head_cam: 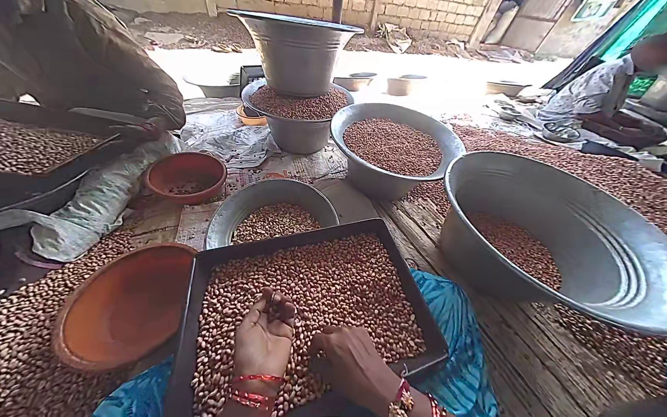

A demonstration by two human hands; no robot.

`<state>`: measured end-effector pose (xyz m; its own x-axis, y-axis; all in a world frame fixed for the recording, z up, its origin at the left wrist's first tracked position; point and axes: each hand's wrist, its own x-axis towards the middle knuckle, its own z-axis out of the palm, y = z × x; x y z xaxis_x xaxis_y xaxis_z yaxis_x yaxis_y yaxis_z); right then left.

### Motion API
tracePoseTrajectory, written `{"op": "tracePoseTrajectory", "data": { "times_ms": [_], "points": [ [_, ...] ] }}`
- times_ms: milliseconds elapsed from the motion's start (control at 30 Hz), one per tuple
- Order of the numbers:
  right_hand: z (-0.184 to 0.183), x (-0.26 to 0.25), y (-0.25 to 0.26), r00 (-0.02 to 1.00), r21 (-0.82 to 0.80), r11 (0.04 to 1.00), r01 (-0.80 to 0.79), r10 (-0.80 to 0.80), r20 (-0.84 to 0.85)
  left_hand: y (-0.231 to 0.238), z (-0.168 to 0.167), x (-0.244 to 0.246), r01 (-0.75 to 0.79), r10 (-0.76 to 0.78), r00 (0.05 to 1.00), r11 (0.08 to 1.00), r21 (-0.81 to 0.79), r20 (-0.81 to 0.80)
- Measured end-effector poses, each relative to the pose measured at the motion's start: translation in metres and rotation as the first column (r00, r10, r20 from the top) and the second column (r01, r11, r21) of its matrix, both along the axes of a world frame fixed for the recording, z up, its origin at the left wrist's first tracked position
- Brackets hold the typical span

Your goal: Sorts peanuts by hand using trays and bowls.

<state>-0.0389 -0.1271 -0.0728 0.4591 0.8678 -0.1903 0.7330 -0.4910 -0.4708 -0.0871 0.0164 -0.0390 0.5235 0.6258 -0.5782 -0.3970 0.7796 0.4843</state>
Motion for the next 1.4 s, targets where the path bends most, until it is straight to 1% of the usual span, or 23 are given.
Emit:
{"op": "tracePoseTrajectory", "data": {
  "times_ms": [100,133,200,267,433,533,633,700,767,800,833,867,900,933,1000,1033,1100,1133,1200,1267,1300,1333,1400],
  "points": [
    [0.013,0.009,0.002,1.0,-0.018,1.0,-0.003,0.003,-0.031,0.0,-0.002,0.001,0.015,-0.015,1.0,1.0,-0.005,-0.015],
    [0.018,0.01,0.002,0.999,0.072,0.997,0.034,-0.031,-0.035,0.0,-0.003,0.001,0.02,-0.02,0.999,1.0,0.002,-0.034],
    [0.025,0.009,0.004,0.993,0.379,0.918,0.117,-0.096,-0.075,0.001,-0.005,0.001,0.034,-0.033,0.997,0.999,0.009,-0.073],
    [0.028,0.006,0.005,0.994,0.491,0.864,0.107,-0.085,-0.068,0.001,-0.005,0.001,0.043,-0.044,0.997,0.999,-0.012,-0.064],
    [0.006,-0.006,0.005,0.997,0.141,0.987,-0.073,0.074,-0.003,0.001,-0.001,0.0,0.03,-0.03,0.999,0.999,-0.023,0.022],
    [-0.009,-0.013,0.008,0.996,0.068,0.995,-0.077,0.074,0.044,0.003,0.0,-0.001,0.024,-0.024,1.0,0.999,-0.022,0.015],
    [0.0,-0.01,0.011,0.995,-0.006,0.995,-0.102,0.102,-0.005,0.003,-0.002,-0.001,0.028,-0.028,0.999,1.0,-0.007,0.017],
    [0.014,-0.003,0.011,0.993,0.08,0.995,-0.068,0.075,-0.091,0.002,-0.003,0.0,0.033,-0.033,0.999,0.999,0.015,-0.003],
    [0.026,0.007,0.007,0.981,0.367,0.928,0.062,0.012,-0.194,0.001,-0.005,0.002,0.049,-0.047,0.998,0.998,0.034,-0.046],
    [0.034,0.013,0.002,0.972,0.446,0.888,0.114,-0.006,-0.236,-0.001,-0.004,0.002,0.061,-0.059,0.996,0.998,0.029,-0.064],
    [0.044,0.021,-0.004,0.968,0.438,0.885,0.155,-0.048,-0.245,-0.003,-0.002,0.002,0.084,-0.083,0.995,0.996,0.019,-0.063],
    [0.055,0.03,-0.014,0.968,0.336,0.922,0.193,-0.124,-0.216,-0.005,0.0,0.002,0.101,-0.101,0.994,0.995,0.003,-0.047],
    [0.066,0.04,-0.025,0.962,0.14,0.959,0.245,-0.222,-0.161,-0.007,0.002,0.002,0.114,-0.115,0.993,0.993,-0.014,-0.022],
    [0.075,0.048,-0.035,0.943,-0.1,0.944,0.315,-0.323,-0.085,-0.007,0.002,0.002,0.119,-0.119,0.993,0.992,-0.029,0.009],
    [0.079,0.06,-0.05,0.873,-0.454,0.762,0.462,-0.48,0.084,-0.006,0.004,0.001,0.119,-0.118,0.992,0.993,-0.024,0.04],
    [0.075,0.063,-0.056,0.841,-0.541,0.673,0.505,-0.525,0.132,-0.004,0.004,0.001,0.104,-0.103,0.994,0.994,-0.019,0.046],
    [0.057,0.064,-0.065,0.817,-0.594,0.615,0.518,-0.561,0.131,0.0,0.003,0.001,0.078,-0.077,0.996,0.997,-0.017,0.042],
    [0.048,0.062,-0.065,0.822,-0.586,0.637,0.502,-0.562,0.093,0.001,0.002,0.001,0.075,-0.074,0.997,0.997,-0.015,0.038],
    [0.033,0.059,-0.059,0.833,-0.467,0.76,0.452,-0.547,-0.085,0.002,0.0,0.002,0.079,-0.078,0.996,0.997,-0.001,0.036],
    [0.022,0.063,-0.052,0.792,-0.125,0.89,0.439,-0.449,-0.413,0.001,-0.001,0.002,0.083,-0.083,0.996,0.996,0.016,0.037],
    [0.022,0.067,-0.048,0.75,0.038,0.889,0.456,-0.361,-0.554,0.001,-0.003,0.001,0.085,-0.086,0.996,0.996,0.022,0.034],
    [0.024,0.072,-0.045,0.731,0.173,0.857,0.485,-0.289,-0.618,0.001,-0.003,0.001,0.091,-0.092,0.995,0.995,0.029,0.028],
    [0.033,0.086,-0.043,0.772,0.333,0.77,0.544,-0.304,-0.558,0.001,-0.004,-0.001,0.092,-0.094,0.995,0.995,0.045,0.025]
  ]
}}
